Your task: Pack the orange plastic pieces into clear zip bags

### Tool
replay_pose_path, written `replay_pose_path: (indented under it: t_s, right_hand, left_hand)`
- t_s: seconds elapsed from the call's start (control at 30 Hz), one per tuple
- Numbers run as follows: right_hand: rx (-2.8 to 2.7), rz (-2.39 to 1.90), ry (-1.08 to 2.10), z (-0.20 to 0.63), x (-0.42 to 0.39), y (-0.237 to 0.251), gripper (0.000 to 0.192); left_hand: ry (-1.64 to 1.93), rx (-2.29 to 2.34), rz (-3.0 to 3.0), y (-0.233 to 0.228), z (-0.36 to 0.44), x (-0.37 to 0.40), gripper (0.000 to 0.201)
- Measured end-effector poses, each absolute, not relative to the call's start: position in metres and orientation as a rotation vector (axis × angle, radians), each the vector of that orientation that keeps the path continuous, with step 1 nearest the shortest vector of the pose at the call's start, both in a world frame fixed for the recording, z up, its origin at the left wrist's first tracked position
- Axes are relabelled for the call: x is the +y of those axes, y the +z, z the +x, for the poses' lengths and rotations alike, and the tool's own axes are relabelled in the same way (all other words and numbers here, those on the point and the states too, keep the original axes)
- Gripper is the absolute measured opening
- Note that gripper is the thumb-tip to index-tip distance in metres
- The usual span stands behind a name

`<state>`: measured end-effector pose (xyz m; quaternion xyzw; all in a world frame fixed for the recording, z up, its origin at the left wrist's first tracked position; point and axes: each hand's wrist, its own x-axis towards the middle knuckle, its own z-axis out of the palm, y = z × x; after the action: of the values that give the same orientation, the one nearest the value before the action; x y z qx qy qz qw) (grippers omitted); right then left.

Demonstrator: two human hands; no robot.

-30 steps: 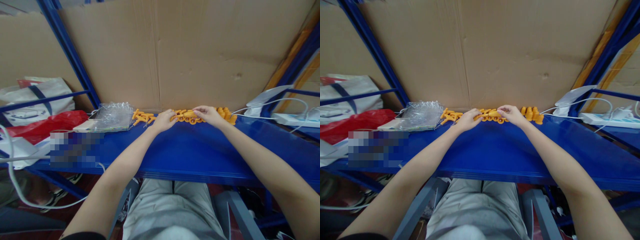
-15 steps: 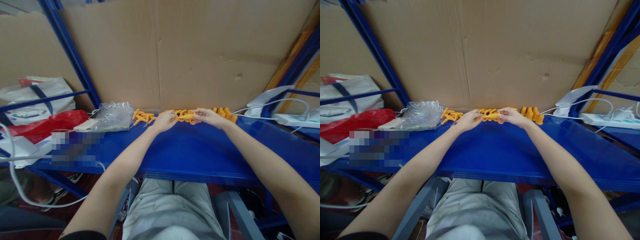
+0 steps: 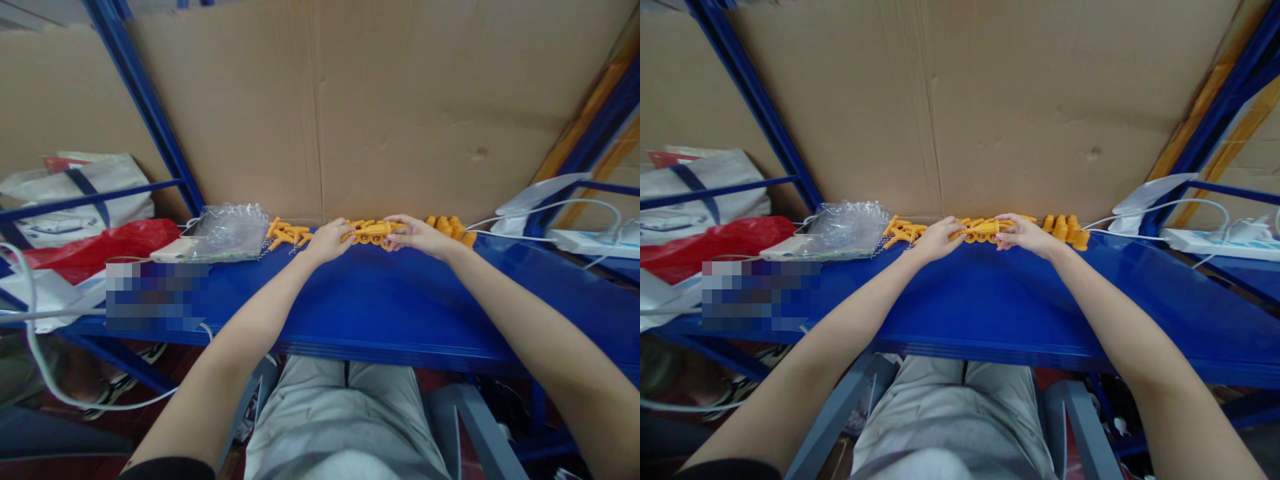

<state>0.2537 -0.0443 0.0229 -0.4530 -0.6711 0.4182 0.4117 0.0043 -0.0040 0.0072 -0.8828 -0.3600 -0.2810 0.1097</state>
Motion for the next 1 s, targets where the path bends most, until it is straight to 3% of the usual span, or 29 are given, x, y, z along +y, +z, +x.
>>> replay_pose_path:
  t_s: [0.37, 0.6, 0.77, 0.87, 1.0]
  right_hand:
    - [-1.715, -1.208, 1.026, 0.249, -0.044, 0.022, 0.025]
    - [-1.69, -1.357, 0.919, 0.244, -0.04, 0.018, 0.053]
    - [-1.721, -1.284, 0.926, 0.249, -0.036, 0.013, 0.052]
    - [-1.741, -1.147, 0.928, 0.252, -0.033, 0.009, 0.066]
    - [-1.74, -1.115, 0.93, 0.253, -0.029, 0.005, 0.056]
  left_hand:
    - [-0.873, -1.021, -2.594, 0.005, 0.004, -0.001, 0.025]
    - [-0.866, -1.021, -2.593, 0.006, 0.005, -0.003, 0.025]
    - [-0.868, -1.024, -2.595, 0.005, 0.004, -0.001, 0.026]
    - [-0.883, -1.018, -2.593, 0.004, 0.003, 0.001, 0.025]
    - [-0.904, -1.017, -2.598, 0.004, 0.003, 0.001, 0.024]
